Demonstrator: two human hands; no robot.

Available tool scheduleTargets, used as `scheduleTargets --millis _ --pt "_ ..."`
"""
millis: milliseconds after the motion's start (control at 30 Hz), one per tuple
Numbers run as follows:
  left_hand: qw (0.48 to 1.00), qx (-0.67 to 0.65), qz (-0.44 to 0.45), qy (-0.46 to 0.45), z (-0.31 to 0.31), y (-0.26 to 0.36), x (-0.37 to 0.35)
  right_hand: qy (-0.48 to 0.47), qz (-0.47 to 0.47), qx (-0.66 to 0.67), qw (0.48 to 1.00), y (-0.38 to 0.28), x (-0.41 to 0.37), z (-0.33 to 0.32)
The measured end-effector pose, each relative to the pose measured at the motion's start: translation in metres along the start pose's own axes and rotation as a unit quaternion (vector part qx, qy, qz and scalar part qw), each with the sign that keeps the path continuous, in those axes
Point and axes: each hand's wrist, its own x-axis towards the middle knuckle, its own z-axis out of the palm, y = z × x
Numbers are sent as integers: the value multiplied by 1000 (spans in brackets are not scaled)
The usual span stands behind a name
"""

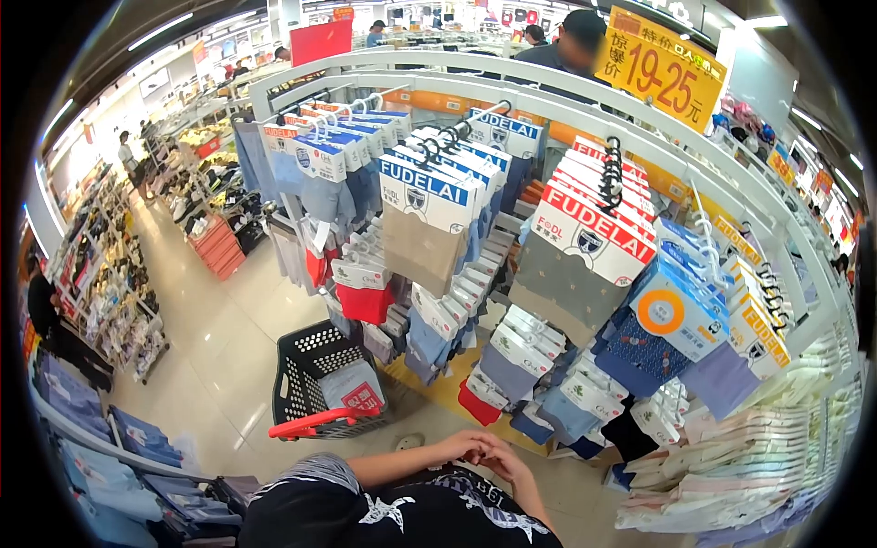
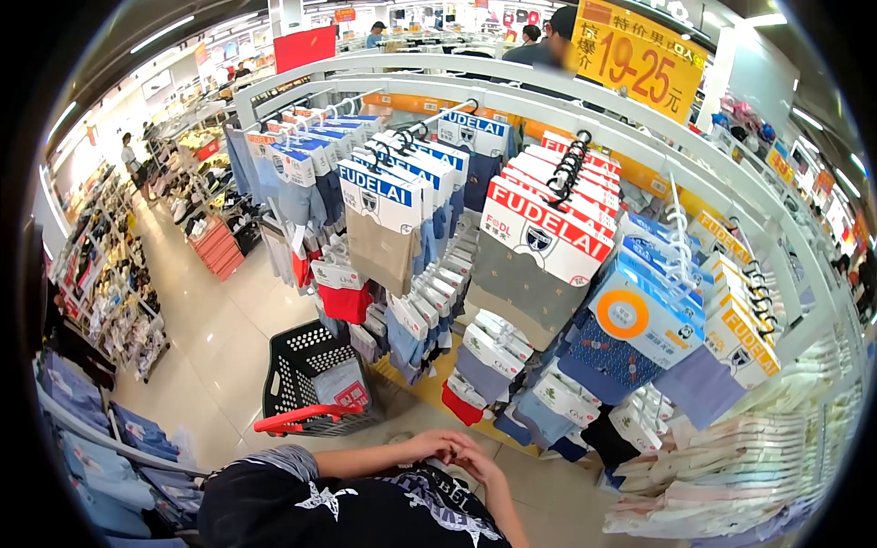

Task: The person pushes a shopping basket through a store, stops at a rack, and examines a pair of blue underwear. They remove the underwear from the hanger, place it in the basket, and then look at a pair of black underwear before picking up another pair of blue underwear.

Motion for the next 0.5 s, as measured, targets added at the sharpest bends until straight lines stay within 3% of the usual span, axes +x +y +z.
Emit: scheduleTargets --millis 67,100,133,167,200,233,267,333,367,433,467,500 --pt "989 116 58 69 -18 -8 -14 -30 -29 26 999 4 2 7" --pt "947 280 113 107 -34 -6 -26 -23 -6 13 1000 10 4 0" --pt "874 435 165 142 -52 1 -40 -17 16 -1 1000 14 4 -6" --pt "783 576 151 180 -65 19 -60 8 18 -22 1000 27 3 -21" --pt "715 636 178 230 -77 34 -80 34 19 -43 998 46 0 -40" --pt "681 655 163 283 -87 45 -98 113 57 -69 989 61 -7 -56" --pt "645 672 147 335 -99 50 -114 135 41 -73 987 74 -20 -67" --pt "542 703 80 454 -133 31 -135 277 105 -54 954 139 -34 -138" --pt "542 704 78 452 -141 29 -143 358 158 -44 919 155 -50 -150" --pt "649 586 -194 446 -149 23 -157 416 125 -89 897 190 -95 -167" --pt "647 588 -195 446 -152 23 -156 431 124 -112 887 192 -104 -168" --pt "662 598 -239 383 -155 22 -152 441 137 -132 877 192 -107 -168"
